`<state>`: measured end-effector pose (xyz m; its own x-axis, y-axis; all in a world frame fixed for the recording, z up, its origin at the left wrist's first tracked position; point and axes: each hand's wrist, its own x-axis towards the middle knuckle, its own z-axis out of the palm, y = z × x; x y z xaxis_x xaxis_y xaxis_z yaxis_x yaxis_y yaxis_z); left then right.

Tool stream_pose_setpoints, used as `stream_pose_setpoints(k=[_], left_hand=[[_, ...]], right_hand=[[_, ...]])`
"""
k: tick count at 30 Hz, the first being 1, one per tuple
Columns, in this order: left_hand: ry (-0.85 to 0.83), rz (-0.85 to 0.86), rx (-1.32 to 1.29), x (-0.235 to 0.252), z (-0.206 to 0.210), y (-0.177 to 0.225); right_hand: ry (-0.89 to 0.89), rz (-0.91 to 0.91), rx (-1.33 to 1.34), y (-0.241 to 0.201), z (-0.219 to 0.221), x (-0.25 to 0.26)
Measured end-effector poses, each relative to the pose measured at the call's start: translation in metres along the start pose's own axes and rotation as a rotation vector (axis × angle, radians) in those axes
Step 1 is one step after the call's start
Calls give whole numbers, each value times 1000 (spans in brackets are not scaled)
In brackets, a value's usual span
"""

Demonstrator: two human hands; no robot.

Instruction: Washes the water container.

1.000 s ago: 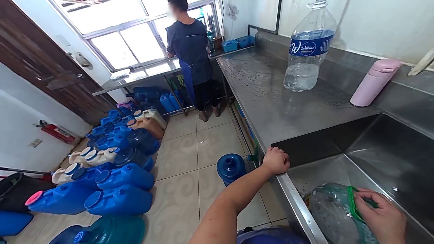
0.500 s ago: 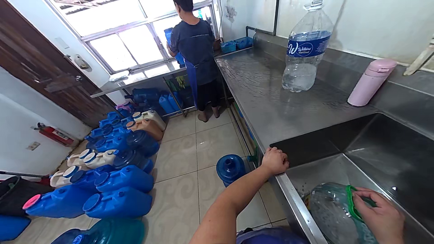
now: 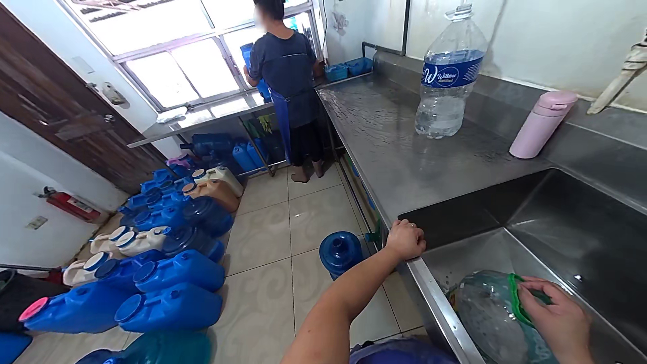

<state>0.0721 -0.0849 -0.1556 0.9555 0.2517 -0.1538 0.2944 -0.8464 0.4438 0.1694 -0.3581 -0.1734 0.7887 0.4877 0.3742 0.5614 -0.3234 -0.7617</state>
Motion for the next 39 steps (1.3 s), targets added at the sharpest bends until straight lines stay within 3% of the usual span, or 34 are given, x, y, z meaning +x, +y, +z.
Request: stream_pose_setpoints(k=[39], left_hand=[[-8,2,12,-1,-1,0]], right_hand=[[21,-6,-2,-2,2,1]])
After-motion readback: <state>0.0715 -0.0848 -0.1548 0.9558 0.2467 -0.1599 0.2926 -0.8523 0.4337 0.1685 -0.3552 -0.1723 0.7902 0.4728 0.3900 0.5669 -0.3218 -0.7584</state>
